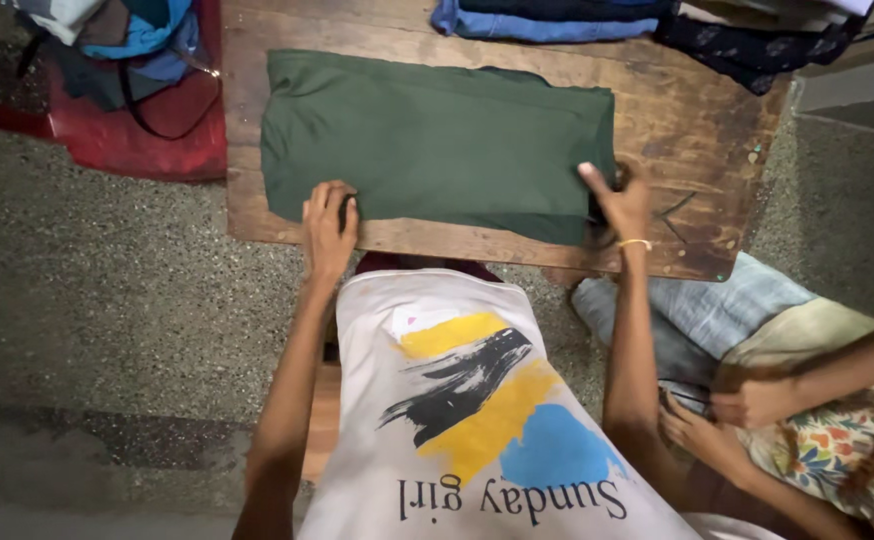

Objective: The person folds several garments on a wooden table, including a blue pair of jeans, a green t-shirt, a blue t-shirt, a striped t-shirt, a red shirt, a purple shirt, and a white shirt. Each item is folded by hand and stacked on the table.

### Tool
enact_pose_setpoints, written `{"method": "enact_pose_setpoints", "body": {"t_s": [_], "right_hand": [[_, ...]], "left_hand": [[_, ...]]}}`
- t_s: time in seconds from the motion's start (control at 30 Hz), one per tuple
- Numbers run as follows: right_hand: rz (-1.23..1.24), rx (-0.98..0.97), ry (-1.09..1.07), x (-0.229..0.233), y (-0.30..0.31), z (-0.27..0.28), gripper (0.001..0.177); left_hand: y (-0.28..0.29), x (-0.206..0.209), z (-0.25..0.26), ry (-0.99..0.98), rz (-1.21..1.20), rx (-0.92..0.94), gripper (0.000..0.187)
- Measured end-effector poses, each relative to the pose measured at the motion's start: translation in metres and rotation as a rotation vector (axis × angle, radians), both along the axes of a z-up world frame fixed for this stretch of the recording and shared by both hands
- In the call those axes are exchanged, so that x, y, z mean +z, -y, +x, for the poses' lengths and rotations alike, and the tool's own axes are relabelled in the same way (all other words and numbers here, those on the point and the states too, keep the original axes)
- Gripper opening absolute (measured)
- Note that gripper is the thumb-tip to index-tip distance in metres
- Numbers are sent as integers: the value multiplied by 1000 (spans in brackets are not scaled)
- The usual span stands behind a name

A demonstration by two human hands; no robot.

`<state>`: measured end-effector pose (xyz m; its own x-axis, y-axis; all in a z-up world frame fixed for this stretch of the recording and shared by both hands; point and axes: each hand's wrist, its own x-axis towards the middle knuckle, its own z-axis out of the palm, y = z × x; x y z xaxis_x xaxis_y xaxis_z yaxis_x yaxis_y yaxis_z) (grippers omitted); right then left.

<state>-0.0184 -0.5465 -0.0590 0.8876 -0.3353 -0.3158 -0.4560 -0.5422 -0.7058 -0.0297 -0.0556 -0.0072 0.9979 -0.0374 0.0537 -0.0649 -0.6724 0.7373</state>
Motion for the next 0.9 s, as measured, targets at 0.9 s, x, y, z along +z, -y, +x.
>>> {"method": "enact_pose_setpoints", "body": {"t_s": [0.9], "right_hand": [[383, 239, 105, 150, -223, 6, 32]], "left_hand": [[74, -71, 78, -783, -910, 73, 88]]}}
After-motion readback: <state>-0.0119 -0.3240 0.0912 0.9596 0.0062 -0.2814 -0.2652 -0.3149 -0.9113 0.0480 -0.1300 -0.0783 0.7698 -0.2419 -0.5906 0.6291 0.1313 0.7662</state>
